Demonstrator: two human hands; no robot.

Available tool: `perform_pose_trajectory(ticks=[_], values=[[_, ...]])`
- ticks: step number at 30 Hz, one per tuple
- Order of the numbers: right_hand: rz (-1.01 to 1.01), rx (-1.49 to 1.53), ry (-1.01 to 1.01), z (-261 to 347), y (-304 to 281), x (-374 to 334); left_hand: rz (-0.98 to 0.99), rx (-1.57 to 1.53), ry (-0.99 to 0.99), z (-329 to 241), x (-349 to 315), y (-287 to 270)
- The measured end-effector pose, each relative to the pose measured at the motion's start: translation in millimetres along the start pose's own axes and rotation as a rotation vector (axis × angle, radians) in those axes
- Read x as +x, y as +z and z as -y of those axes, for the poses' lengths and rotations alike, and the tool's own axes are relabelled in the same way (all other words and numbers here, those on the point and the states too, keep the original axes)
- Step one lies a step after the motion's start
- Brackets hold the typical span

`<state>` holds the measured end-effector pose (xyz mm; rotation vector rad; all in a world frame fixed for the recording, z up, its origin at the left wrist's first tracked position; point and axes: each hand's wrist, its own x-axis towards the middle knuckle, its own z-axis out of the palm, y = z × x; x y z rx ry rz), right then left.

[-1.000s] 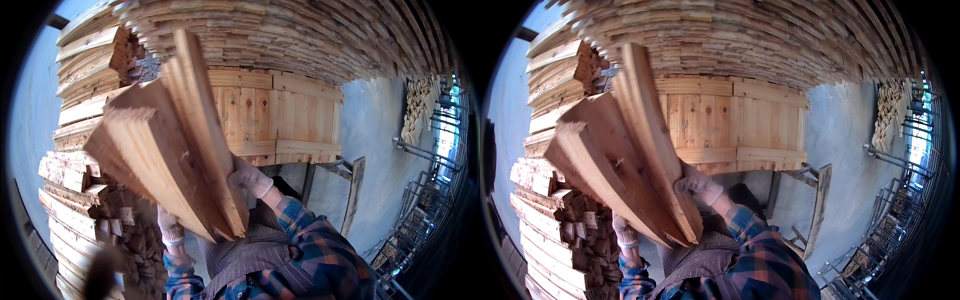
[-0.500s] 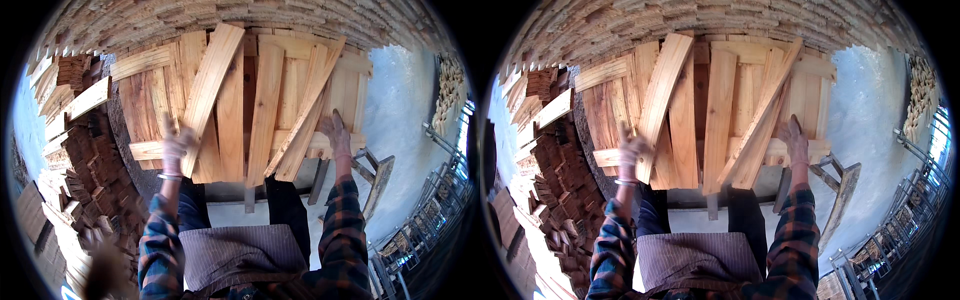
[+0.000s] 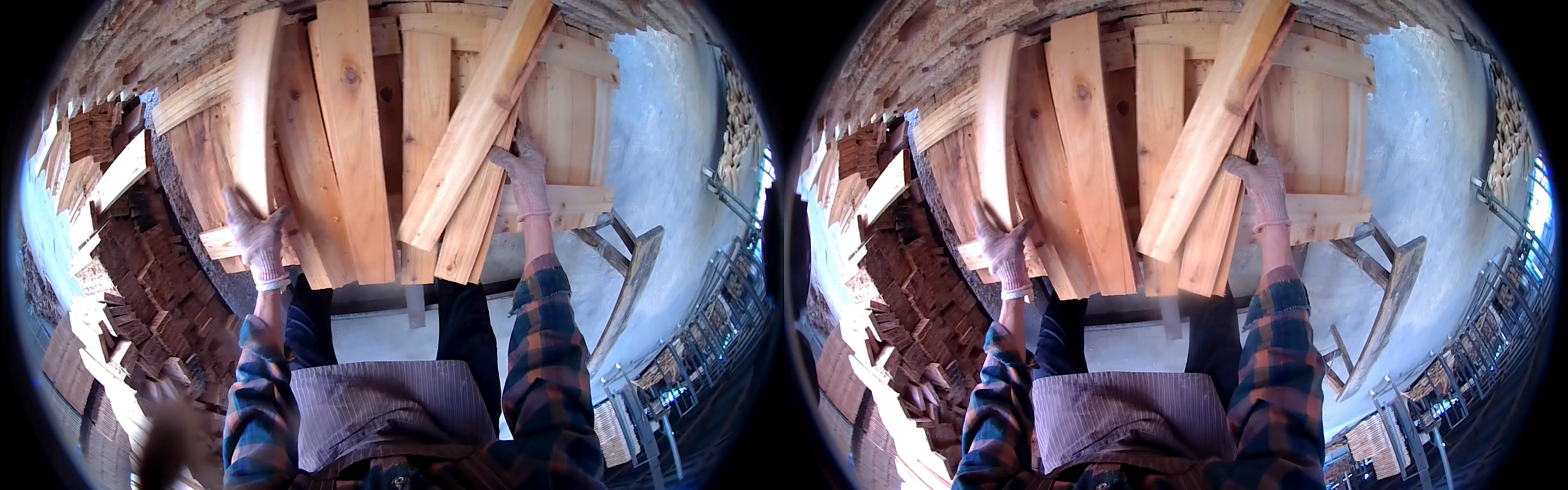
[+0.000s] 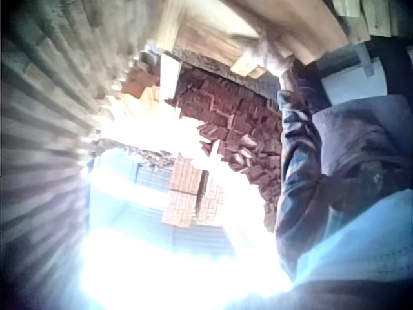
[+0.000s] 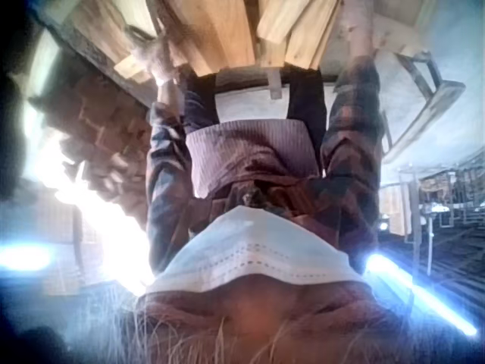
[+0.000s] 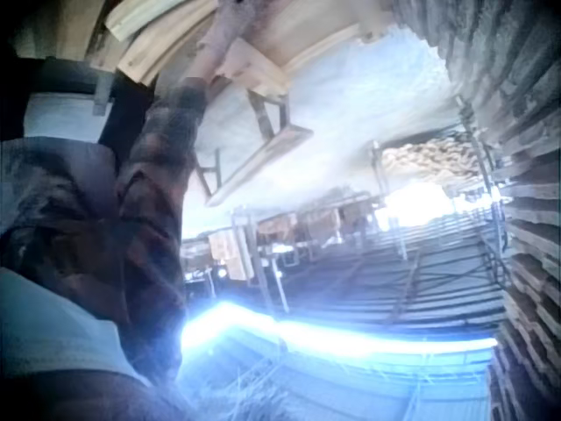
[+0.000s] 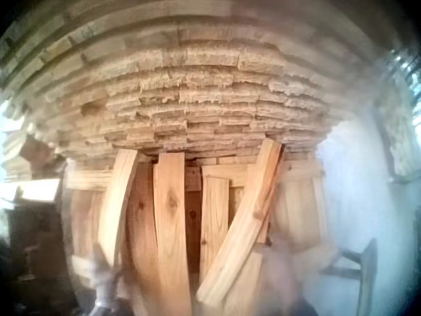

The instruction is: The person stacks wooden planks in a lumber yard. They pick up planks from a vertical rack and place them onto a growing pile on a workbench, arranging them one by one.

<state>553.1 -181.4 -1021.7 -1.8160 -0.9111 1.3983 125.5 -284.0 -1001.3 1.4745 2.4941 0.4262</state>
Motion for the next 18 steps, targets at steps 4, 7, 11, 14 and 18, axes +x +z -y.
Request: perform_pose_trajectory(ticks=[4, 7, 11, 14, 18], values=[[0.123, -0.020, 0.130, 6.0, 10.6, -0.4, -0.048, 0.294, -0.155, 32.9, 2.4, 2.3], [0.220, -0.342, 0.090, 24.6, 22.4, -6.9, 0.018, 0.194, 0.007, 54.1, -2.1, 20.7], [0.067, -0.155, 0.028, 40.9, 39.2, -24.0, 0.068, 0.098, 0.054, 40.3, -7.3, 15.6], [-0.182, -0.315, -0.282, 41.3, 78.6, -28.5, 0.018, -0.283, -0.084, -12.1, -0.4, 2.4], [-0.283, -0.989, 0.022, 69.6, 121.4, -25.2, 0.207, 0.232, -0.057, -82.9, -17.6, 24.5]])
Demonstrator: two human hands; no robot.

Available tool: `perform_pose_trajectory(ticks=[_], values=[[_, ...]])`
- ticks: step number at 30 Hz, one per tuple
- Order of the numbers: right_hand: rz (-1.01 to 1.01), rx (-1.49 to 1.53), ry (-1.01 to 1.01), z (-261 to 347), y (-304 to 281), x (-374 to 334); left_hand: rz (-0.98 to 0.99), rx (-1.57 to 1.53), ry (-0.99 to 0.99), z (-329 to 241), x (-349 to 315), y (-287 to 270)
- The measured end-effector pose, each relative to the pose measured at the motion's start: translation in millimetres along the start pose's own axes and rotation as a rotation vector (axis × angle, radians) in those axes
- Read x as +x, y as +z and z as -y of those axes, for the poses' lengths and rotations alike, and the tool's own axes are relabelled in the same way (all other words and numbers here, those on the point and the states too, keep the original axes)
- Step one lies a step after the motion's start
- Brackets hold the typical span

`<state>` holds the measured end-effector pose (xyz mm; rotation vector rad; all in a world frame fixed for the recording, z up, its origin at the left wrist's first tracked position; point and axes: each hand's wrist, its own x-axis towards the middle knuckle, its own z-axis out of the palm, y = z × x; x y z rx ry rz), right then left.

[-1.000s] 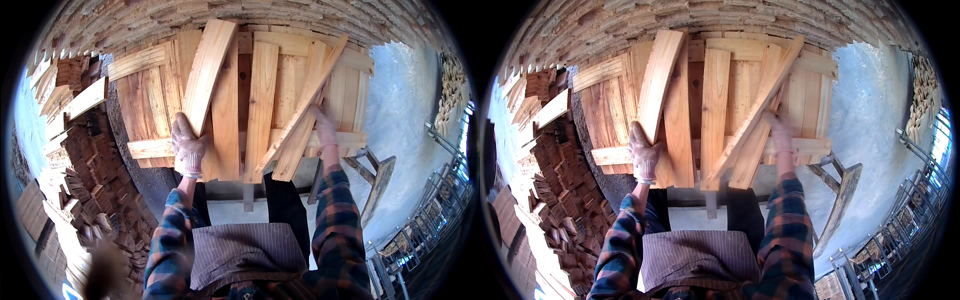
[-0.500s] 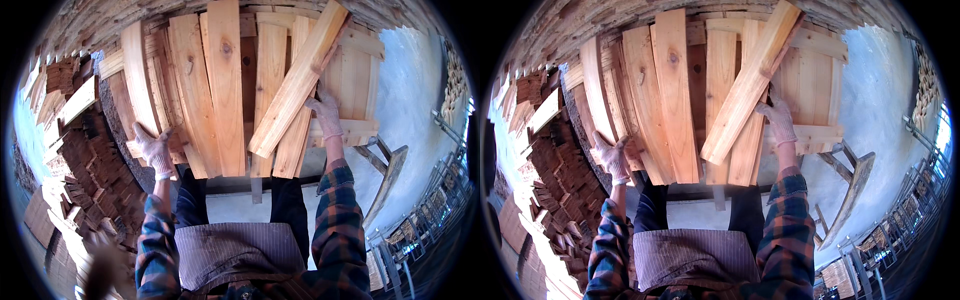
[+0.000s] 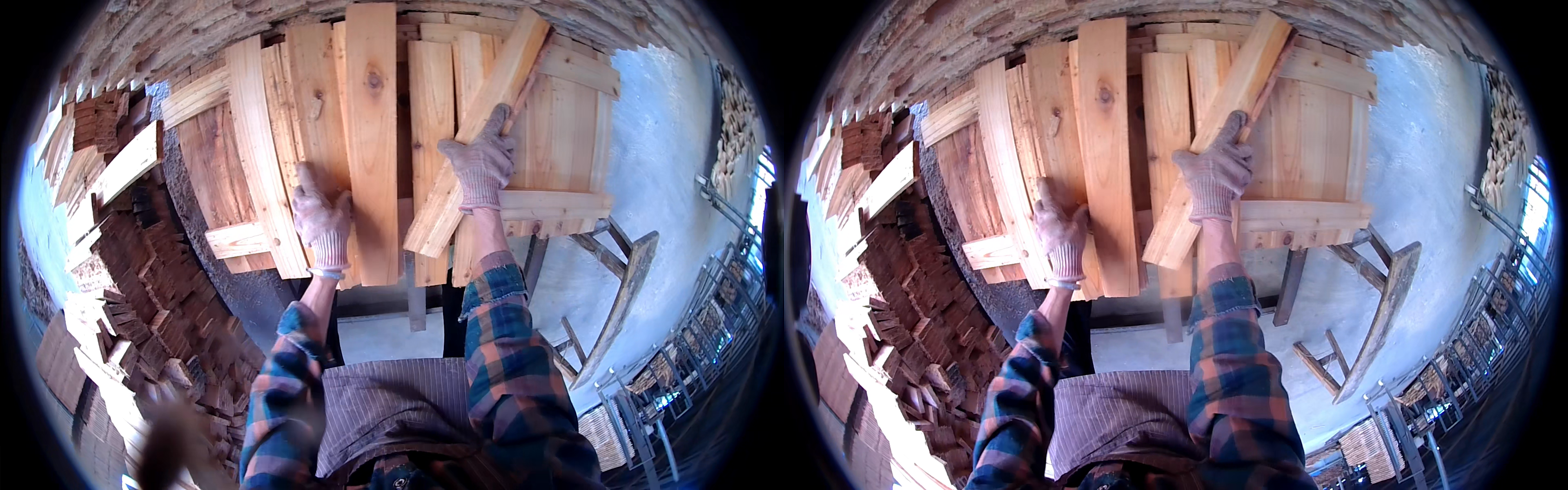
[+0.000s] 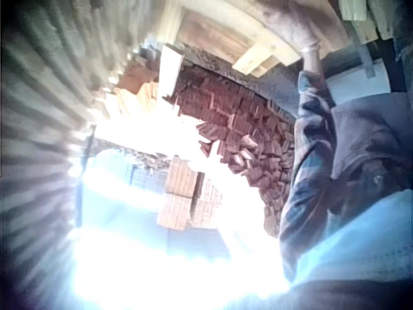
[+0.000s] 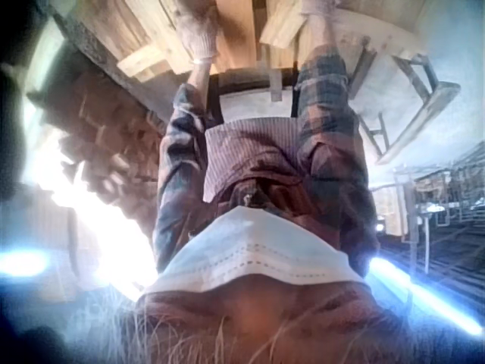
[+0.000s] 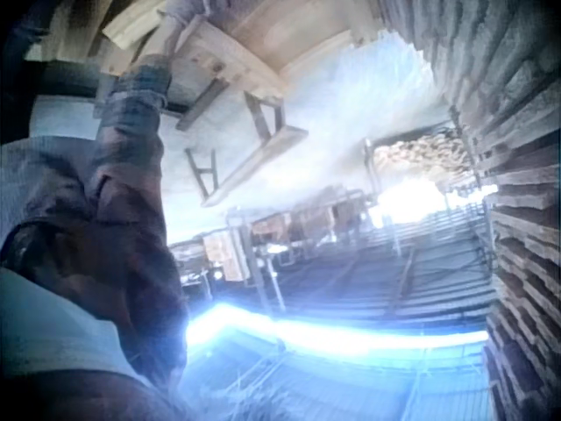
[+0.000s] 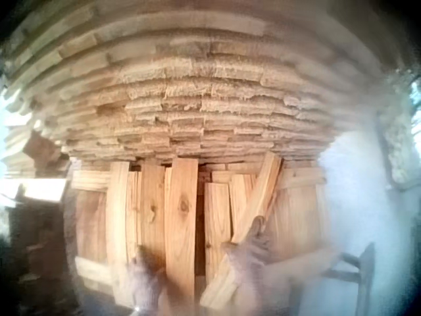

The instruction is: The person stacks wooden planks in a lumber yard. They pick up planks from a vertical rack and place them onto a growing pile on a workbench, arranging them one by one.

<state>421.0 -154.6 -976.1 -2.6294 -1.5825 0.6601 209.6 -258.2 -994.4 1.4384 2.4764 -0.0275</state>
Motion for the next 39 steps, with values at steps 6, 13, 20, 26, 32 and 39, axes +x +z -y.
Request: perform_pose_trajectory(ticks=[6, 13, 20, 26, 32, 39], values=[[0.004, 0.107, -0.193, -106.6, -28.3, 17.1, 0.299, -0.501, -0.254, 2.3, 12.9, 3.7], [0.128, 0.117, -0.217, -115.7, -12.7, 4.7, 0.319, -1.111, -0.261, 56.7, 17.0, -31.1], [0.181, 0.103, -0.065, -56.4, 11.2, -15.7, 0.322, -1.033, -0.196, 191.1, 81.7, -48.8], [0.154, 0.145, -0.161, -59.5, 35.5, -12.8, 0.116, -0.851, -0.255, 217.1, 89.5, -2.2], [0.226, 0.189, -0.177, 12.0, 52.0, -49.8, 0.162, -0.893, -0.329, 183.0, 82.4, -23.7], [0.307, 0.272, -0.185, 26.4, 40.4, -56.8, 0.124, -0.951, -0.354, 200.4, 84.8, -15.4]])
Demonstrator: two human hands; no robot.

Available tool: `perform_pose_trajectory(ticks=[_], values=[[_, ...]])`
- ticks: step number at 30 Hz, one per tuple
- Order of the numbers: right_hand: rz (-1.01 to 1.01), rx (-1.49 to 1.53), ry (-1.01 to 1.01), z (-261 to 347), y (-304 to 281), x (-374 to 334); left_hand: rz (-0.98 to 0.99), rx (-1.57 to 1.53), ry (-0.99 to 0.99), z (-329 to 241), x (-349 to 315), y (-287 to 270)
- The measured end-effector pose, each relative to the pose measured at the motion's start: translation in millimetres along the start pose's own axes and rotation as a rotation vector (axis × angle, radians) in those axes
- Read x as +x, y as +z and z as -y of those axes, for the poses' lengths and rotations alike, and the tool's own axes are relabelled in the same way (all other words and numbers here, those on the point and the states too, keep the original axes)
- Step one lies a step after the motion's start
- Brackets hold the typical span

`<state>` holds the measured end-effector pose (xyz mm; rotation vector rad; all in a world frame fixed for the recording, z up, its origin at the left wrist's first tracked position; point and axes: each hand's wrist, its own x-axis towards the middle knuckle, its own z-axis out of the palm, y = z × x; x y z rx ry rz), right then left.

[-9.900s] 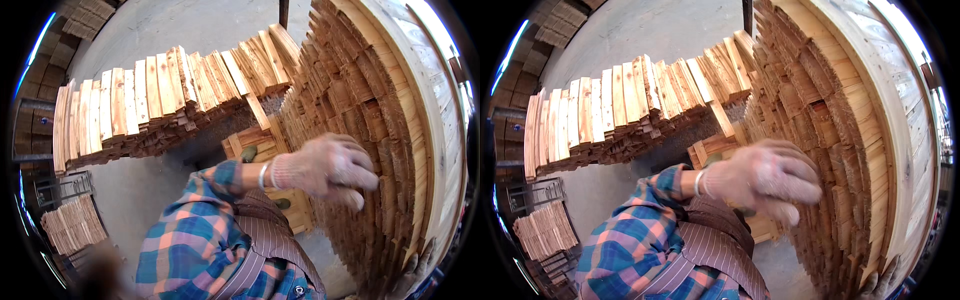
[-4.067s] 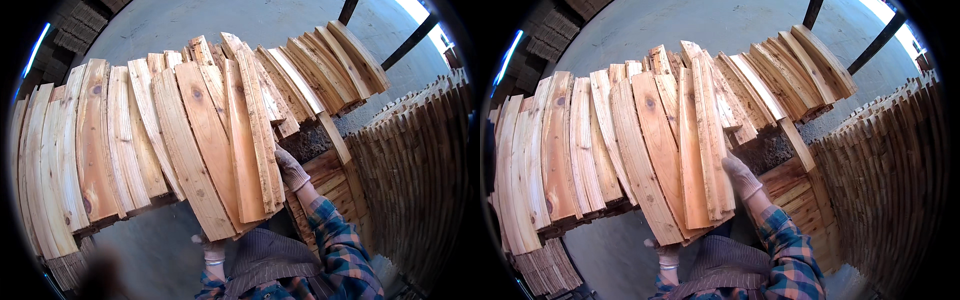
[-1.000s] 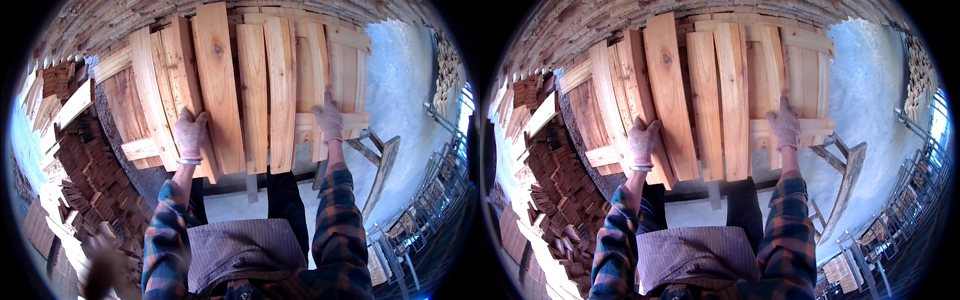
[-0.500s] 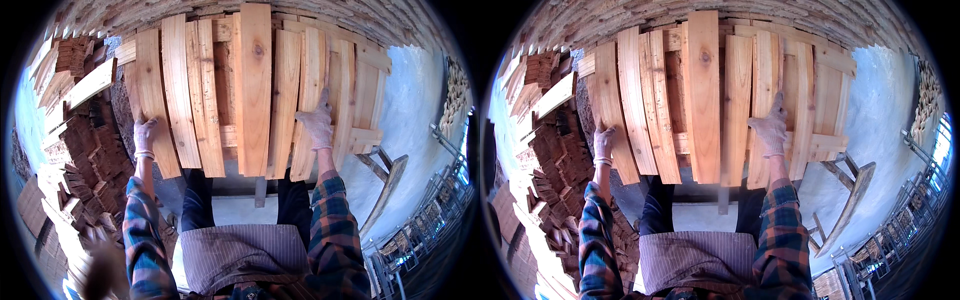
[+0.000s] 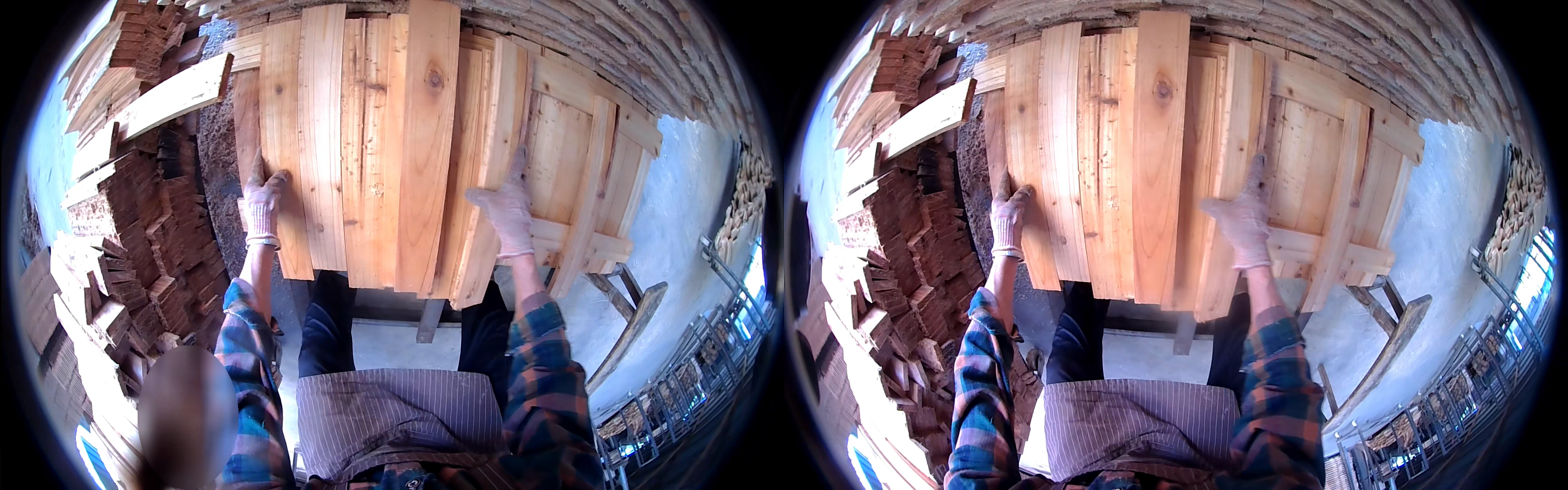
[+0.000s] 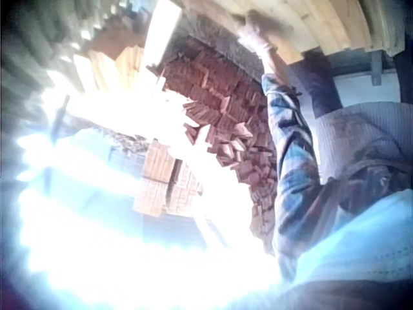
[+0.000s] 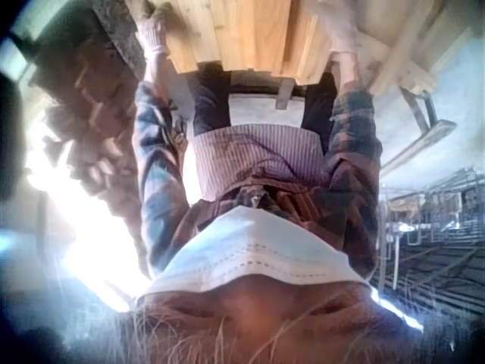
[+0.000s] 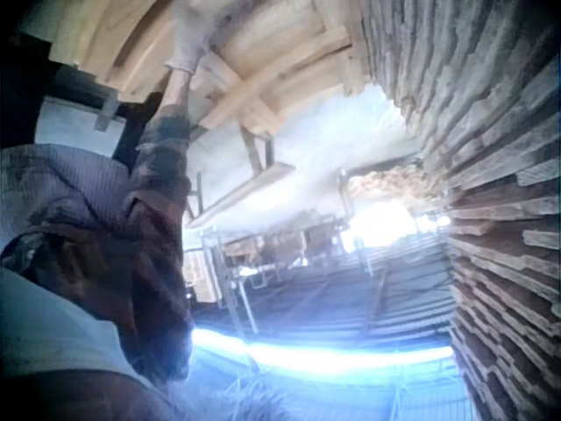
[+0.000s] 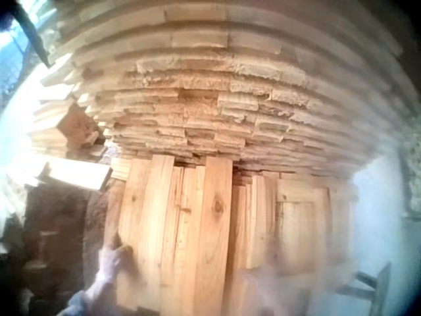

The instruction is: The person stacks wooden planks in a lumber yard. They pick up planks from a vertical rack and place them onto a growing pile on a workbench, arranging them one by one.

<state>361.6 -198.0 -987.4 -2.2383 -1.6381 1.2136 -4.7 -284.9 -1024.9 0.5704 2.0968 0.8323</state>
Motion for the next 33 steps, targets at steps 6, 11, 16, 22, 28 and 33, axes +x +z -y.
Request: perform_pose_trajectory(ticks=[6, 11, 16, 22, 28, 33], values=[[-0.101, -0.103, 0.025, -66.7, -49.2, 39.5, -0.072, 0.161, 0.179, -54.5, -56.9, 50.1], [-0.151, -0.610, -0.195, -84.3, -20.3, 41.8, -0.023, 0.525, 0.351, -70.2, -125.2, 164.1], [-0.217, -0.195, -0.351, -2.6, 11.3, -2.2, 0.001, -0.537, -0.103, -47.9, -95.3, 141.8], [0.065, -0.204, -0.006, 89.9, 45.9, -18.9, 0.158, -0.465, -0.052, -43.3, -89.4, 129.1], [-0.086, -0.038, -0.124, -22.8, -70.5, -17.8, -0.156, 0.909, 0.269, -59.4, -130.3, 193.6], [-0.088, -0.017, -0.007, -79.6, -68.1, 16.8, -0.114, 0.637, 0.224, -72.1, -109.6, 171.8]])
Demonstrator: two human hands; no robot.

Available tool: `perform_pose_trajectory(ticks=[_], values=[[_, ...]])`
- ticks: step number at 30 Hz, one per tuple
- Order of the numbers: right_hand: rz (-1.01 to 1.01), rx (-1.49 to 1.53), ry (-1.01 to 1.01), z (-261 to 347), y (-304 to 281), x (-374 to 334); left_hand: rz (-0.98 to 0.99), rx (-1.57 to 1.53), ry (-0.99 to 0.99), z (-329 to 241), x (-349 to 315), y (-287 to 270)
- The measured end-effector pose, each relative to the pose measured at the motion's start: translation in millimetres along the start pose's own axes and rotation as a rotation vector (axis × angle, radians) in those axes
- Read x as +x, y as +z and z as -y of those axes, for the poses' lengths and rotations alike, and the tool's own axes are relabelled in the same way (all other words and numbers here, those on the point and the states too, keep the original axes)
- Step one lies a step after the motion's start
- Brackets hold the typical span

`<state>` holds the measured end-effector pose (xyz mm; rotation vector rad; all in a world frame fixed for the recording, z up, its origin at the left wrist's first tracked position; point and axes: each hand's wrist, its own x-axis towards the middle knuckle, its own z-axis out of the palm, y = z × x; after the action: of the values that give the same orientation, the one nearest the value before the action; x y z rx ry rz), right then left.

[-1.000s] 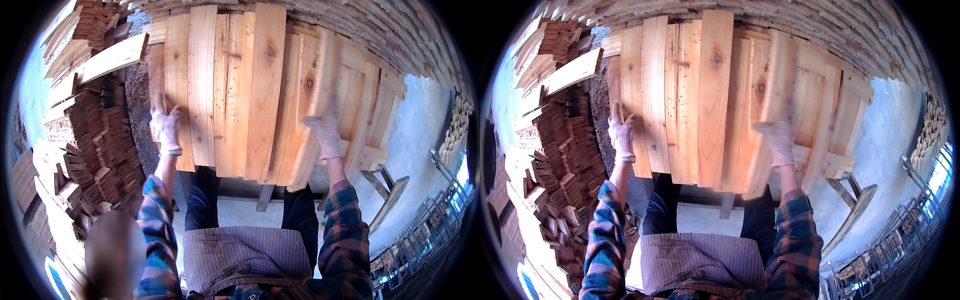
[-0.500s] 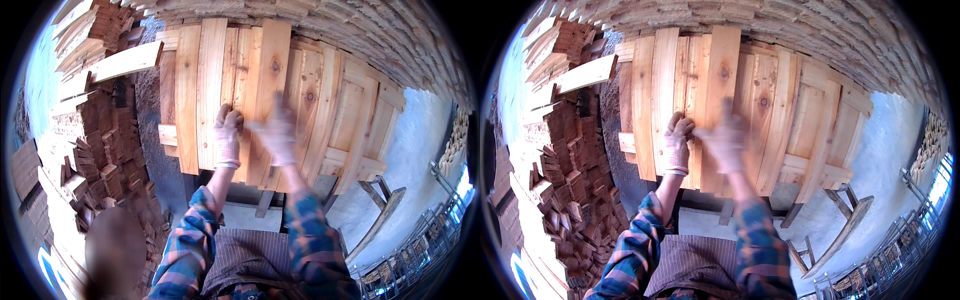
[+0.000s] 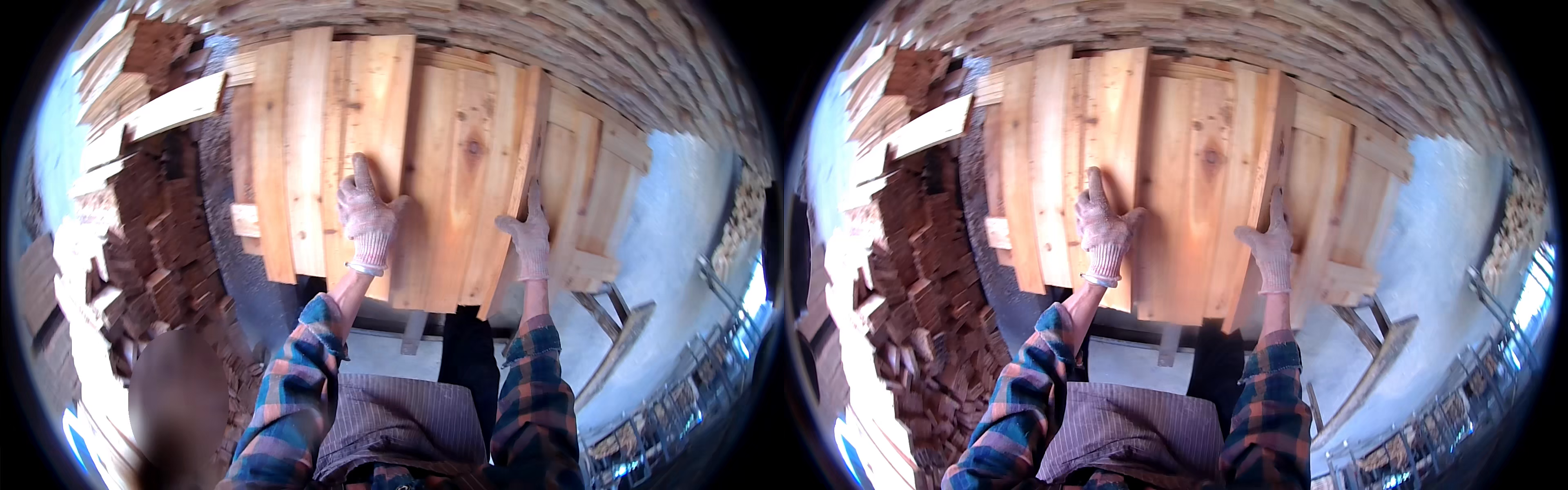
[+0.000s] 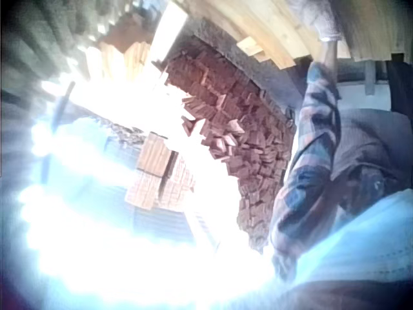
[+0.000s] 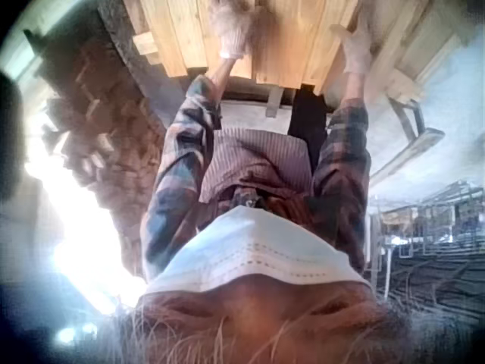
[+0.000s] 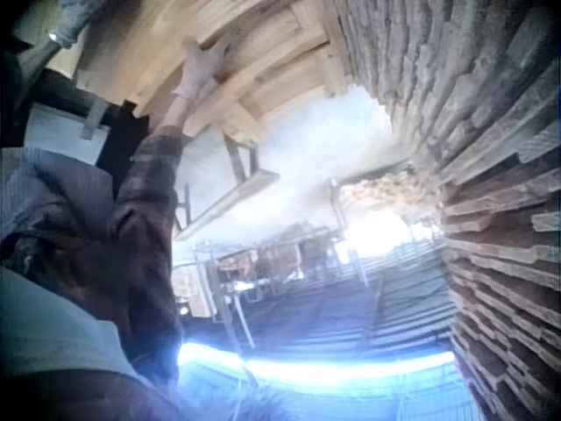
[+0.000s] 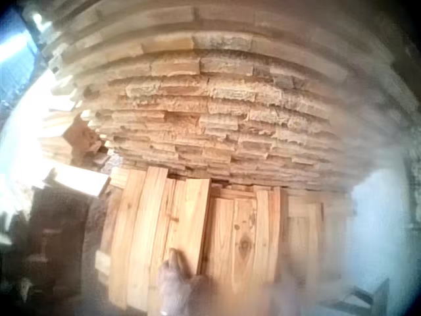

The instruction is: The person stacks wooden planks in a lumber yard. They pick up planks from a vertical rack and place them onto a growing pile on a workbench, arranging them one by one.

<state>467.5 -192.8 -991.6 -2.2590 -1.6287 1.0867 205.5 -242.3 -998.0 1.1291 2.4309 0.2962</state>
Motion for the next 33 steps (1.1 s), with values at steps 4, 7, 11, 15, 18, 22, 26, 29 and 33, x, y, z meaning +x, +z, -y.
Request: perform_pose_trajectory(ticks=[4, 7, 11, 15, 18, 22, 26, 29, 33], values=[[0.023, 0.425, -0.116, -24.4, 27.7, 0.1, 0.030, -0.345, -0.079, 45.6, 7.0, -43.9], [0.042, 0.294, -0.048, -22.0, 30.6, 0.0, -0.038, -0.347, -0.111, 94.9, 24.3, -81.9], [0.094, 0.260, 0.083, -10.1, 29.4, 1.8, -0.147, 0.167, -0.131, 179.7, 77.2, -106.1], [0.012, 0.223, -0.091, -24.8, 33.1, 6.5, -0.293, 0.038, 0.039, 221.8, 137.2, -105.2], [0.050, 0.276, 0.005, -11.8, 34.4, 4.7, -0.213, -0.520, 0.230, 256.9, 152.3, -98.7], [0.097, 0.358, 0.063, -10.1, 40.5, 9.8, -0.164, -0.772, -0.243, 315.6, 139.6, -79.7], [0.006, 0.474, 0.094, -6.4, 41.6, -0.1, 0.023, -0.567, -0.305, 237.0, 146.1, -86.4], [0.024, 0.510, 0.111, 7.2, 43.7, -2.3, -0.029, -0.598, -0.398, 239.2, 148.5, -86.4], [0.004, 0.448, 0.137, 20.2, 45.9, -2.6, -0.155, -0.543, -0.415, 237.6, 171.5, -89.0]])
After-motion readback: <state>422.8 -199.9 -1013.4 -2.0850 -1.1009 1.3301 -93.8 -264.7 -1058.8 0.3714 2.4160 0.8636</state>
